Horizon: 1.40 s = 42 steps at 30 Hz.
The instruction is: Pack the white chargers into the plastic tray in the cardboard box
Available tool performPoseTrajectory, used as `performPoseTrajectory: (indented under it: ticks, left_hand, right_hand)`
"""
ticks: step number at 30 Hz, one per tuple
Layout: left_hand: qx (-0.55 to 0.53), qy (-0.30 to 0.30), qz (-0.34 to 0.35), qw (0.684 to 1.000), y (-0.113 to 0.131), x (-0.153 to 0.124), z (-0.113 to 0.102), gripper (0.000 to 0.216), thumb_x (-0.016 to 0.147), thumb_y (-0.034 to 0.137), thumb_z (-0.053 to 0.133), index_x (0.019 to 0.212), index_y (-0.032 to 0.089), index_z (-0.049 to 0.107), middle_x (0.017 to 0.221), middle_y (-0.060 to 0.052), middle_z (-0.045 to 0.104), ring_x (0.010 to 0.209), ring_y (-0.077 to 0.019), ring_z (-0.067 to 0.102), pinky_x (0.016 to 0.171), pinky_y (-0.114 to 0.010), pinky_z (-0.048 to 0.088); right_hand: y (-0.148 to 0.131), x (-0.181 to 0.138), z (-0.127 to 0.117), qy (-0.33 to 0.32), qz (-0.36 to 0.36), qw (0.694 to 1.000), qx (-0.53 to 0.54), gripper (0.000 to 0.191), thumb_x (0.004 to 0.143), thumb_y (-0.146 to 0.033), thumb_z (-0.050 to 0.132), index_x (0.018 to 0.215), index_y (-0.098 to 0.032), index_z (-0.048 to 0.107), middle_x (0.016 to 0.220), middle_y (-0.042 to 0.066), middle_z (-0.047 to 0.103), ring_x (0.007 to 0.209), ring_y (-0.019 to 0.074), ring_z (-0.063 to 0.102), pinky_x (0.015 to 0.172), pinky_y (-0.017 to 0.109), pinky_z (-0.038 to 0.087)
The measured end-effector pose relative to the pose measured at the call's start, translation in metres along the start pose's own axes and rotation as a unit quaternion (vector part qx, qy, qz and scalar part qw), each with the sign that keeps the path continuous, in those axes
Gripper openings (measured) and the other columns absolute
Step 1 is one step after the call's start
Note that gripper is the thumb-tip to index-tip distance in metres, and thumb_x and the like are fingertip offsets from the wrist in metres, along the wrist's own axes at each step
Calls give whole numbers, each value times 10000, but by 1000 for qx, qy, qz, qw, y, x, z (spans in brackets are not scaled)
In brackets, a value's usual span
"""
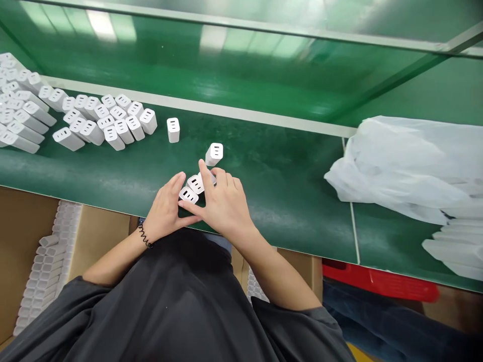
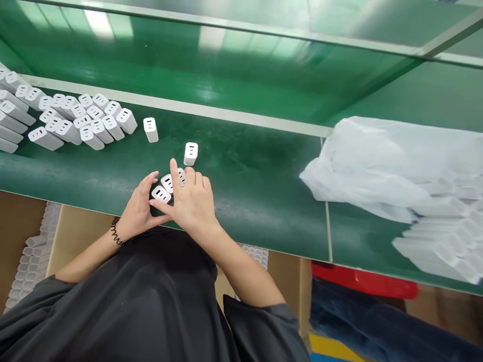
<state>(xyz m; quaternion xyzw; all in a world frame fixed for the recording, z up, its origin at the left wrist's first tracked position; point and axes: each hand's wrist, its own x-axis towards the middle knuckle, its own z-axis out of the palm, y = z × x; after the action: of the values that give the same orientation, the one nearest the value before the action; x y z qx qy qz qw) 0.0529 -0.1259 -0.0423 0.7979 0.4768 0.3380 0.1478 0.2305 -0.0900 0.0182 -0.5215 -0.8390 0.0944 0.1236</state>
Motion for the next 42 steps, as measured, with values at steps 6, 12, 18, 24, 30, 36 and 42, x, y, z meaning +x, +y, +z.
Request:
performPoseTrajectory:
  ticks: [6, 12, 18, 24, 30, 36, 42]
  left_hand:
    - [-60, -57, -3, 997, -10, 17, -9, 876, 923, 376, 637, 1594, 252, 87, 1322, -143, 615, 1070, -261, 651, 904, -405, 524]
    - [-157, -168, 8, 973, -29, 28, -32, 948, 874, 346, 703, 1601, 279, 98, 1365, -126, 587, 1134, -237, 622, 963, -368, 509]
    - [-142, -95, -26, 985, -17, 23, -23, 986, 834, 410, 767, 1593, 294, 149, 1359, -119, 594, 1157, -236, 617, 975, -372, 523]
    - [-155, -82, -38, 984, -14, 22, -17, 910, 858, 373, 743, 1581, 276, 200, 1283, -94, 640, 1099, -195, 653, 925, -301, 545]
    - [-214, -104, -39, 970, -23, 18, -24, 1015, 816, 395, 796, 1594, 283, 154, 1318, -128, 615, 1114, -220, 648, 975, -361, 553]
    - [-279, -145, -27, 949, -31, 16, -35, 1106, 806, 395, 811, 1607, 303, 53, 1393, -155, 568, 1249, -277, 584, 1056, -457, 512]
    - [-272, -173, -43, 946, -32, 18, -37, 1004, 846, 295, 770, 1601, 300, 108, 1308, -122, 641, 1137, -243, 645, 868, -332, 555]
  right_hand:
    - [7, -22, -13, -9, -37, 998, 59, 778, 980, -586, 449, 1574, -116, 269, 1254, 194, 615, 1115, 348, 581, 934, 512, 468]
    - [44, -42, -20, -24, -84, 986, 140, 705, 979, -412, 553, 1585, -250, 233, 1493, 129, 490, 1428, 328, 397, 1168, 555, 353]
    - [74, -47, -9, -40, -17, 976, 212, 529, 964, -260, 556, 1476, -317, 437, 1393, 76, 589, 1256, 265, 572, 1038, 468, 525]
    - [73, -25, 8, -17, -91, 958, 270, 534, 915, -144, 545, 1421, -305, 497, 1390, 60, 594, 1258, 261, 556, 1063, 481, 490]
    - [70, -22, 18, -19, -157, 931, 328, 506, 899, -170, 626, 1377, -290, 512, 1252, 58, 668, 1065, 240, 607, 940, 436, 526]
    - [70, -26, 21, -26, -174, 928, 330, 613, 901, -211, 662, 1462, -292, 427, 1224, 74, 669, 1018, 244, 602, 920, 446, 515]
    - [69, -26, 21, -19, -191, 926, 324, 621, 898, -204, 667, 1464, -285, 427, 1281, 84, 658, 1069, 256, 602, 930, 452, 503]
